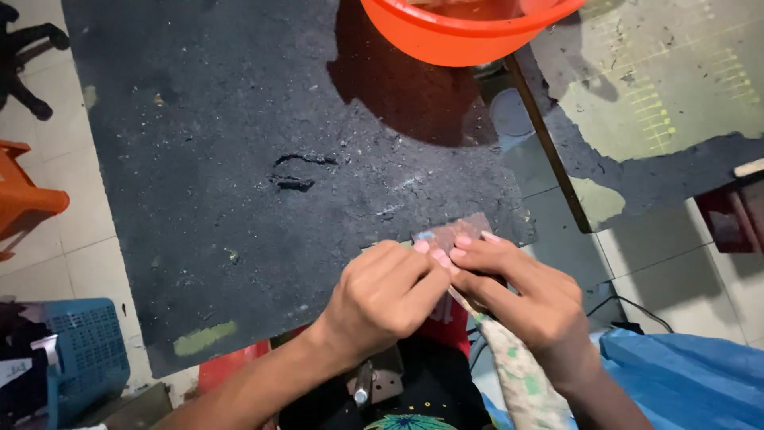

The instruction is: Cleaning a printing platen by applying liquid with a brush and scraping off residue with a metal scraper.

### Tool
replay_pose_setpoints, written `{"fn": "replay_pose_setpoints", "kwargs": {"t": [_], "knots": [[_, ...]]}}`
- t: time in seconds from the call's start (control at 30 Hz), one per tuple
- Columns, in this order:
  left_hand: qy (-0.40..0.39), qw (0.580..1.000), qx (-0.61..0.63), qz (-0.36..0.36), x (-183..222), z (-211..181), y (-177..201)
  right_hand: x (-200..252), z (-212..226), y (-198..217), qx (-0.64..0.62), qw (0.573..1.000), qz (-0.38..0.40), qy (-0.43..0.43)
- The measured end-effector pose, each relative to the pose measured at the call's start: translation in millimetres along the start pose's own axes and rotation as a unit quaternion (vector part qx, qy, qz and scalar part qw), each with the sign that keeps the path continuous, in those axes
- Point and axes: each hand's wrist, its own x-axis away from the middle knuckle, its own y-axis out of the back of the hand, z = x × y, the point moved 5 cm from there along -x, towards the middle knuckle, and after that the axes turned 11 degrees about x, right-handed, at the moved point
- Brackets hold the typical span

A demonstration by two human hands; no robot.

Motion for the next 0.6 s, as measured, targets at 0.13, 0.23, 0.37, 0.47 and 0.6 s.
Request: {"fn": "replay_pose_setpoints", "kwargs": {"t": [0.13, 0.23, 0.37, 0.47, 0.6], "knots": [[0.010, 1.000, -0.007, -0.006, -4.2, 5.0, 4.2, -10.0, -3.1, 0.7, 0.007, 1.000, 0.000, 0.023], [-0.027, 1.000, 0.005, -0.009, -6.3, -4.6, 8.2, -8.8, -2.6, 8.7, -0.008, 0.999, 0.009, 0.043], [-0.115, 0.991, 0.061, -0.006, -2.6, -21.4, 12.6, 5.2, 14.1, 29.2, 0.013, 0.999, 0.004, 0.031], [-0.112, 0.991, 0.074, -0.008, -3.2, -22.0, 4.6, 14.8, 16.4, 29.1, 0.044, 0.999, -0.005, -0.004], [-0.099, 0.992, 0.082, 0.004, -1.1, -18.7, -5.5, 16.1, 6.7, 26.2, 0.027, 1.000, 0.004, -0.003]]}}
